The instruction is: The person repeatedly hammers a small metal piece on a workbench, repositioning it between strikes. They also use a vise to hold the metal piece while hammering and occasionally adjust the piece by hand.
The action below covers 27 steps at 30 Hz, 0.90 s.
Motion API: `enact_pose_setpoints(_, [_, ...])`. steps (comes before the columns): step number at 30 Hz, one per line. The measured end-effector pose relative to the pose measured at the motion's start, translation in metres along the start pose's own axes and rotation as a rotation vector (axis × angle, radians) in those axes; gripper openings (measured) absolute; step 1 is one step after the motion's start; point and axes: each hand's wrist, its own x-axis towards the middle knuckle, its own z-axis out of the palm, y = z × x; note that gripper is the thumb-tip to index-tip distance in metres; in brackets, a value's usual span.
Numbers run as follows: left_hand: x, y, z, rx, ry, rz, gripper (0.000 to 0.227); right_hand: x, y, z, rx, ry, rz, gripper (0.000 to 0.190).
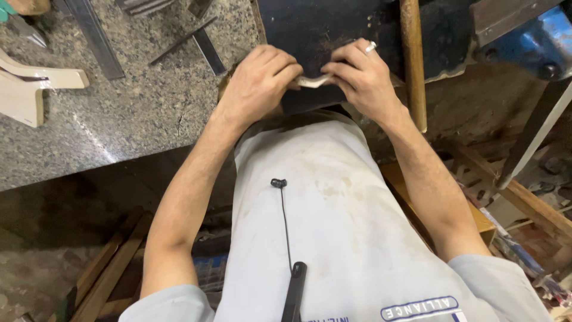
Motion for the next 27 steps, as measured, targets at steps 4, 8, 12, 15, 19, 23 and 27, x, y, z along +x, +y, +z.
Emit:
enact_pose_setpoints(4, [0.006, 0.022, -0.023, -0.012, -0.026, 0.005, 0.027, 0.001, -0.02, -0.03, -0.067, -0.004, -0.057, 0.024])
enact_pose_setpoints(8, [0.014, 0.039, -0.042, 0.066, -0.025, 0.037, 0.02, 0.004, -0.04, -0.057, -0.123, -0.005, -0.086, 0.026])
enact_pose_setpoints(12, [0.015, 0.048, -0.053, 0.111, -0.014, 0.059, 0.028, 0.006, -0.048, -0.069, -0.134, 0.026, -0.129, 0.027])
enact_pose_setpoints(15, [0.013, 0.048, -0.052, 0.162, -0.012, 0.073, 0.025, 0.002, -0.046, -0.068, -0.156, 0.034, -0.138, 0.025])
enact_pose_setpoints(19, [0.012, 0.028, -0.039, 0.1, -0.048, 0.06, 0.023, -0.001, -0.03, -0.048, -0.168, 0.018, -0.096, 0.024])
enact_pose_setpoints(23, [0.012, 0.001, -0.008, 0.006, -0.068, 0.031, 0.024, 0.004, -0.008, -0.022, -0.139, -0.013, -0.038, 0.025])
enact_pose_setpoints(27, [0.013, -0.008, 0.01, 0.022, -0.08, -0.053, 0.028, 0.004, -0.011, -0.025, -0.079, -0.019, 0.065, 0.036])
